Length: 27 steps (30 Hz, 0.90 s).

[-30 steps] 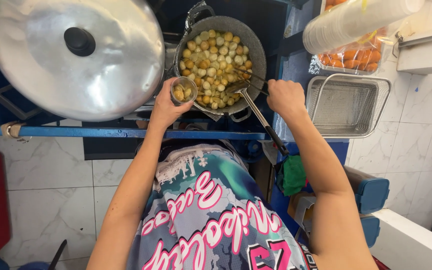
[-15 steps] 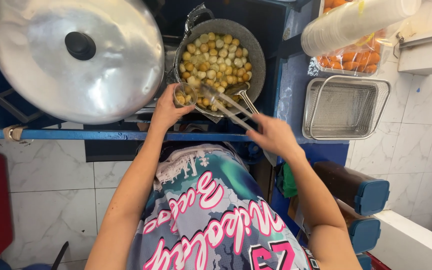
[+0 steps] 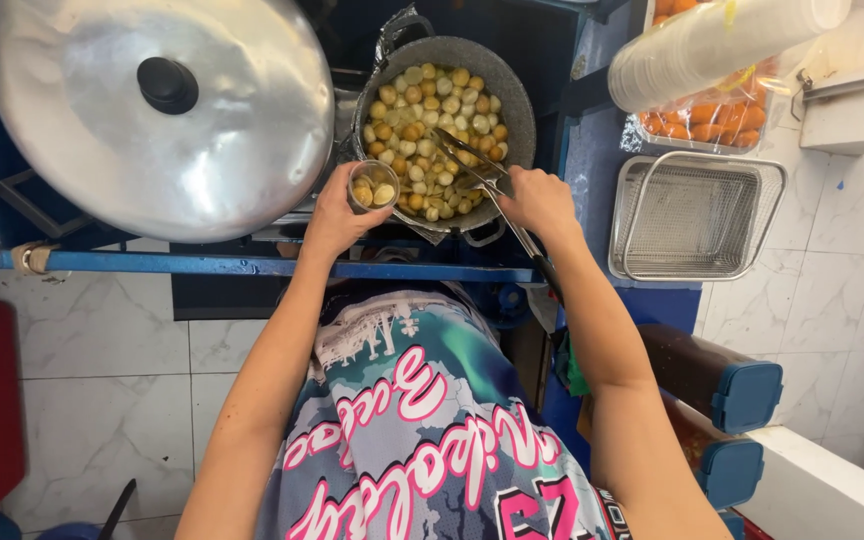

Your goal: A person is frying small round food items, scooping them into a cup, adding various sauces, and handling cash from a customer at a street food stall.

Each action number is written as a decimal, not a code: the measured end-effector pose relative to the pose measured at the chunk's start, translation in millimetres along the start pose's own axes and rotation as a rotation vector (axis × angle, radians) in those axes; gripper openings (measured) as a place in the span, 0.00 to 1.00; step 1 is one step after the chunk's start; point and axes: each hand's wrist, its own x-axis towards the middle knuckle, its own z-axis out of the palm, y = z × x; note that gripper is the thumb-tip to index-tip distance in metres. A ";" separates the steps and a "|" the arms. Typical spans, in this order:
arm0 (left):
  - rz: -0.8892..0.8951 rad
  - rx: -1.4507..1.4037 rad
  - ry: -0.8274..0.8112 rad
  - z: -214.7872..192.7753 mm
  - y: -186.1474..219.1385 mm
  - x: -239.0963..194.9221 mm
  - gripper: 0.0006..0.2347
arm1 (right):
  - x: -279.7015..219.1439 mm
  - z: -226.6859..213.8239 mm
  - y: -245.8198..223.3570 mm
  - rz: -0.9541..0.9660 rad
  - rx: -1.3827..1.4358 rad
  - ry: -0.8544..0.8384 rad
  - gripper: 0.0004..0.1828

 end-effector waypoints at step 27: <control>0.071 -0.089 0.021 -0.5 -2.9 2.3 0.32 | -67.2 -29.3 -24.7 -0.030 -0.059 -0.135 0.23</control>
